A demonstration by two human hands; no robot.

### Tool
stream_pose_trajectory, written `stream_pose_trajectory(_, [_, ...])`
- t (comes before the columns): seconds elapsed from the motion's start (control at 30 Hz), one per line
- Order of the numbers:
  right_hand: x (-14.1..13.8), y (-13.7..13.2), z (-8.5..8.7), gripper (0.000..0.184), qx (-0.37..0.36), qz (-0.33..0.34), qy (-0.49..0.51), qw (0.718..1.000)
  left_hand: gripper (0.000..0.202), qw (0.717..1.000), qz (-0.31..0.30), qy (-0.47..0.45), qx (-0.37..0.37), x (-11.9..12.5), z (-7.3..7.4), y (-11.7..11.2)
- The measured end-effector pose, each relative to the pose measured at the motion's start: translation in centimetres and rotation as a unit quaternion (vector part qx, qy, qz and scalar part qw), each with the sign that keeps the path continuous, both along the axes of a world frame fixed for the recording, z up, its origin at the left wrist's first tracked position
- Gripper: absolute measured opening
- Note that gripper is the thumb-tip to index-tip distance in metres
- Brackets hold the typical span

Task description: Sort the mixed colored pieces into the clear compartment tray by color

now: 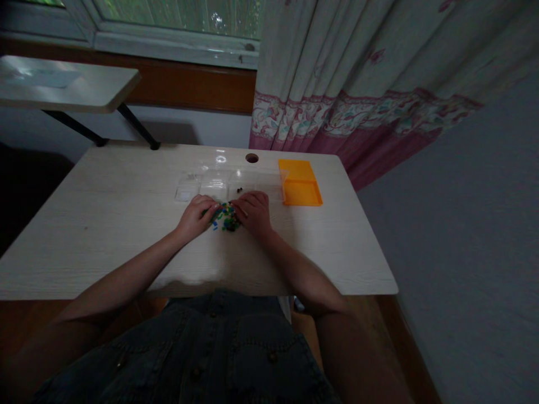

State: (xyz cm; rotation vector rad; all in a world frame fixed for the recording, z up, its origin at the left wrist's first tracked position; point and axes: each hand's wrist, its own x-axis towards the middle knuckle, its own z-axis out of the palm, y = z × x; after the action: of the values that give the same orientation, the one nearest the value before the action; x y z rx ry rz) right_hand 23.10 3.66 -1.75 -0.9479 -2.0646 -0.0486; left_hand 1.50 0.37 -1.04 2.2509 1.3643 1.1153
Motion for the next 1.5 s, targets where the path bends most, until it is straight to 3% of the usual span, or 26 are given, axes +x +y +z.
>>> stream_pose_trajectory(0.17, [1.4,1.5,0.0,0.018,-0.037,-0.09,0.014,0.995,0.022,0.997,0.017,0.072,0.019,0.0,0.0,-0.2])
stream_pose_trajectory(0.4, [1.6,1.8,-0.8,0.018,-0.084,-0.123,-0.02,0.989,0.022,0.989,0.019,0.145,0.017,0.2,-0.1,-0.5])
stream_pose_trajectory(1.5, [1.1,1.3,-1.0,0.024,-0.11,-0.086,-0.048,0.989,0.014,0.982,0.005,0.186,0.001,0.3,0.0,-0.5])
